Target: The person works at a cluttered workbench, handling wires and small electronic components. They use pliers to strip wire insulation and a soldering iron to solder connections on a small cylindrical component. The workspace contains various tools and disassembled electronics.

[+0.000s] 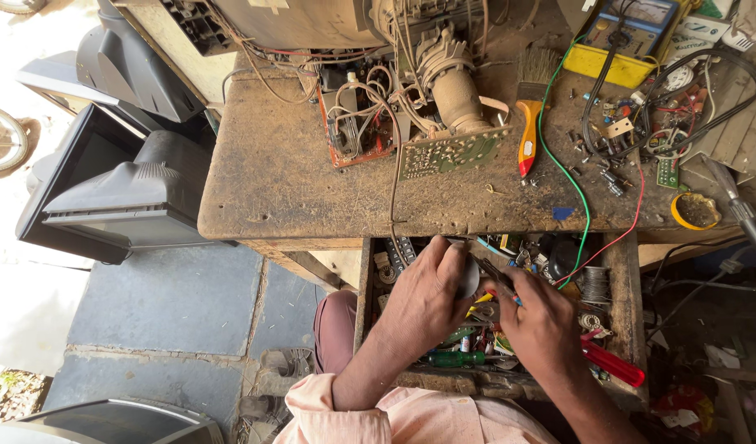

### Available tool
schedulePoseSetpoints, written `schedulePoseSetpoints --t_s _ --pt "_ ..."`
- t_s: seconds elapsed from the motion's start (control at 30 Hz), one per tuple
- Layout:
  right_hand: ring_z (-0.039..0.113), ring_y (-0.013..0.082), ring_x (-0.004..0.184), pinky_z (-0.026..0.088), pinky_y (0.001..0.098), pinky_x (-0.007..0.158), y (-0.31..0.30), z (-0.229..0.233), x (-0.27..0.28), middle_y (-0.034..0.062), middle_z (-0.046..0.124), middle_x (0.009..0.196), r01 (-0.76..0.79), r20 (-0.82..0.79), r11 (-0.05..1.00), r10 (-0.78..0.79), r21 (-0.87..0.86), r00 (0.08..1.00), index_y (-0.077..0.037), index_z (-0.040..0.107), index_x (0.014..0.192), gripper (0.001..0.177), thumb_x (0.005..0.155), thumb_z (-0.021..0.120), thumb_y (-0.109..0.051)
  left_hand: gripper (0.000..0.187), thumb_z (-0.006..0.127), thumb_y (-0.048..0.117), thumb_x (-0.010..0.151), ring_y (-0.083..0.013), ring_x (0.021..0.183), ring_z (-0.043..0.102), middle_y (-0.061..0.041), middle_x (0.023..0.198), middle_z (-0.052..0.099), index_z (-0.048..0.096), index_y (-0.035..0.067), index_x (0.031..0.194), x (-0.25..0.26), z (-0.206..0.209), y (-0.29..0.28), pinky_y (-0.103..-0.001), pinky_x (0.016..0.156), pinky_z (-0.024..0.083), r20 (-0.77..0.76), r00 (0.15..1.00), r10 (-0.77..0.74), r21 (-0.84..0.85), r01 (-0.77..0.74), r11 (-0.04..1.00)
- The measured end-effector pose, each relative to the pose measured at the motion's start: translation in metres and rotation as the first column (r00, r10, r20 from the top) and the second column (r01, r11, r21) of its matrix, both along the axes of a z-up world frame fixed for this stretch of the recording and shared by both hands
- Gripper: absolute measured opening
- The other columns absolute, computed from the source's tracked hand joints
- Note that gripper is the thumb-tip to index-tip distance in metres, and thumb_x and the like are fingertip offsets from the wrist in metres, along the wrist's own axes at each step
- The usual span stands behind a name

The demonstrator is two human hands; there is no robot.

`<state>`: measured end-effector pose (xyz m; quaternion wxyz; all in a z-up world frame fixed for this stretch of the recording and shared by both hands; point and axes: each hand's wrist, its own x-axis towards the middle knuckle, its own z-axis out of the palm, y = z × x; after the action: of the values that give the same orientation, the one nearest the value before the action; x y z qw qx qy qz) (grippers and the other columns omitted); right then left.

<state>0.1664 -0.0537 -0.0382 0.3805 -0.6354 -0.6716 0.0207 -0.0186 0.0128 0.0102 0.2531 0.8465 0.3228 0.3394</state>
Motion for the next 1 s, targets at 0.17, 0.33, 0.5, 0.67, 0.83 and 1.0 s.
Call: schedulePoseSetpoints --t_s 0.17,0.33,0.5,0.67,0.83,1.0 --pt "0.075 0.0345 0.081 0.06 0.0425 0.066 0.008 0.017 0.002 0.0206 0.075 0.096 0.041 0.0 0.999 -0.041 -0.013 0.999 0.002 0.069 0.11 0.03 0.08 0.073 0.0 0.045 0.078 0.01 0.075 -0.041 0.086 0.064 -0.016 0.098 0.058 0.051 0.001 0.11 0.003 -0.004 0.015 -0.047 0.07 0.053 0.036 0.999 0.013 0.02 -0.014 1.0" --pt "0.077 0.0297 0.073 0.06 0.0398 0.058 0.019 0.026 0.0 0.0184 0.076 0.09 0.078 -0.031 0.996 -0.08 -0.053 0.996 -0.001 0.073 0.104 0.022 0.088 0.079 -0.013 0.036 0.078 0.01 0.078 -0.0395 0.082 0.066 -0.014 0.093 0.062 0.055 0.005 0.104 0.004 -0.006 0.023 -0.047 0.066 0.053 0.066 0.997 0.048 0.059 -0.052 0.997" --pt "0.076 0.0297 0.069 0.059 0.0381 0.055 0.023 0.023 -0.007 0.0185 0.076 0.089 0.114 -0.077 0.993 -0.113 0.01 0.991 -0.001 0.075 0.103 0.022 0.087 0.074 -0.015 0.031 0.081 0.011 0.076 -0.0364 0.078 0.066 -0.011 0.086 0.063 0.057 0.008 0.097 0.009 -0.017 0.026 -0.045 0.062 0.053 0.089 0.99 0.11 0.076 -0.117 0.99" --pt "0.072 0.0214 0.067 0.063 0.0333 0.062 0.062 0.034 0.049 0.0142 0.071 0.083 0.375 -0.796 0.927 -0.252 -0.034 0.55 0.001 0.062 0.101 0.025 0.112 0.059 -0.022 0.047 0.076 0.006 0.067 -0.032 0.077 0.067 -0.011 0.087 0.063 0.066 0.009 0.113 0.002 -0.034 -0.003 -0.043 0.064 0.055 0.165 0.977 0.138 0.244 -0.176 0.954" --pt "0.071 0.021 0.075 0.06 0.0334 0.069 0.005 0.052 0.06 0.013 0.069 0.091 0.274 -0.629 0.962 -0.21 0.006 0.748 0.008 0.06 0.11 0.027 0.118 0.051 -0.017 0.035 0.075 0.006 0.084 -0.039 0.09 0.063 -0.017 0.102 0.061 0.058 0.004 0.114 0.005 -0.041 -0.007 -0.045 0.075 0.053 0.243 0.963 0.114 0.107 -0.143 0.984" --pt "0.066 0.0182 0.072 0.056 0.034 0.069 -0.013 0.024 0.052 0.01 0.07 0.086 0.082 -0.728 0.982 -0.181 -0.169 0.662 0.002 0.061 0.114 0.026 0.109 0.051 -0.021 0.048 0.074 0.006 0.084 -0.0416 0.093 0.059 -0.023 0.105 0.058 0.05 -0.004 0.125 0.015 -0.03 -0.008 -0.047 0.082 0.05 0.351 0.924 0.149 0.034 -0.171 0.985"
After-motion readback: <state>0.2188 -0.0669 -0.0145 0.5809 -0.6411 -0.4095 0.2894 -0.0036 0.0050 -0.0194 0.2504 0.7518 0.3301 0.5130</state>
